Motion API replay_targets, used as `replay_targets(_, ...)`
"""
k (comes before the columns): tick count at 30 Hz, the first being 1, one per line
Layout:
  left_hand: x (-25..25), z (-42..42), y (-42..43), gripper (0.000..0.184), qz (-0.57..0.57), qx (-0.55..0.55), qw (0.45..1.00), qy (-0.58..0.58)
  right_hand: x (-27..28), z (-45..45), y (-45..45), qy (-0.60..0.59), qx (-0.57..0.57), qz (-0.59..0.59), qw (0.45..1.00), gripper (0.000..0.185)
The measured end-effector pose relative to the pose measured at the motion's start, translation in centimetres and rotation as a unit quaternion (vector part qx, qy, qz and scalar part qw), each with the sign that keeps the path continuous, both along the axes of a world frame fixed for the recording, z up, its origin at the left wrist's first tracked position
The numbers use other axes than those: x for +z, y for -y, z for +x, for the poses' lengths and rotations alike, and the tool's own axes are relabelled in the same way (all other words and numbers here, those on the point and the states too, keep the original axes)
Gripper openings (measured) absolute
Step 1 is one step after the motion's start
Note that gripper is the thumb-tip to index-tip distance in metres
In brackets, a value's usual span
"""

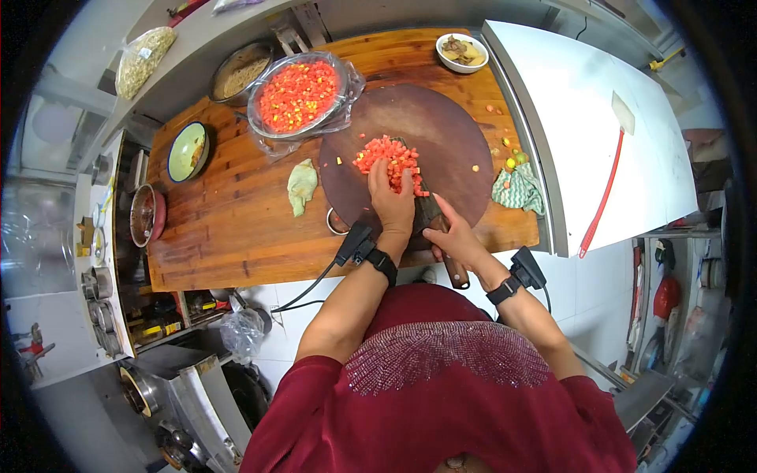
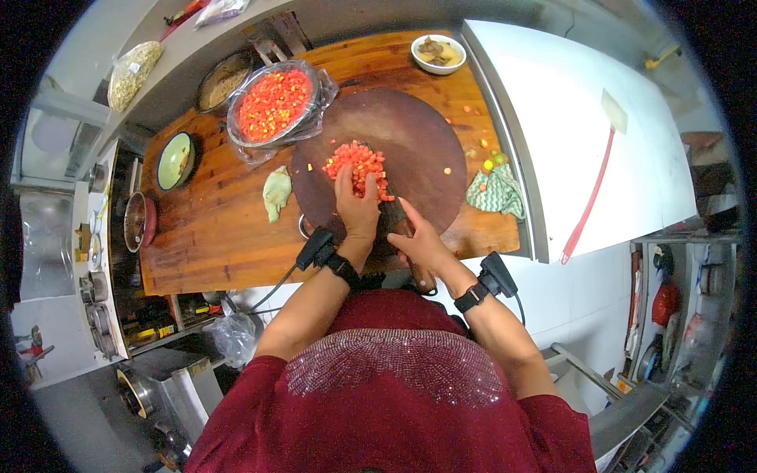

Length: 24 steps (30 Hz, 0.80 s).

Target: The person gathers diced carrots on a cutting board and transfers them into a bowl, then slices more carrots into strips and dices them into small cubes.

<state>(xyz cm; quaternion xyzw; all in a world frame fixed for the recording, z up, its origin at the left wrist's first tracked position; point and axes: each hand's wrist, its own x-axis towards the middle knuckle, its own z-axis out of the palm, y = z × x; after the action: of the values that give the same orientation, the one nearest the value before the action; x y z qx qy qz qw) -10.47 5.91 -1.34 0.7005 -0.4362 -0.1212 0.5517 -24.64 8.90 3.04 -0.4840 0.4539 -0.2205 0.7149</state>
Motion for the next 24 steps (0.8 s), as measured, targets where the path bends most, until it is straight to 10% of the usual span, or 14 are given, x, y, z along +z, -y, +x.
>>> replay_targets(24, 8.5, 14.4, 11.0, 0.042, -0.067, -0.034, 0.997, 0.02, 8.7, 14.2, 8.8, 0.078, -0.041, -0.031, 0.996, 0.072)
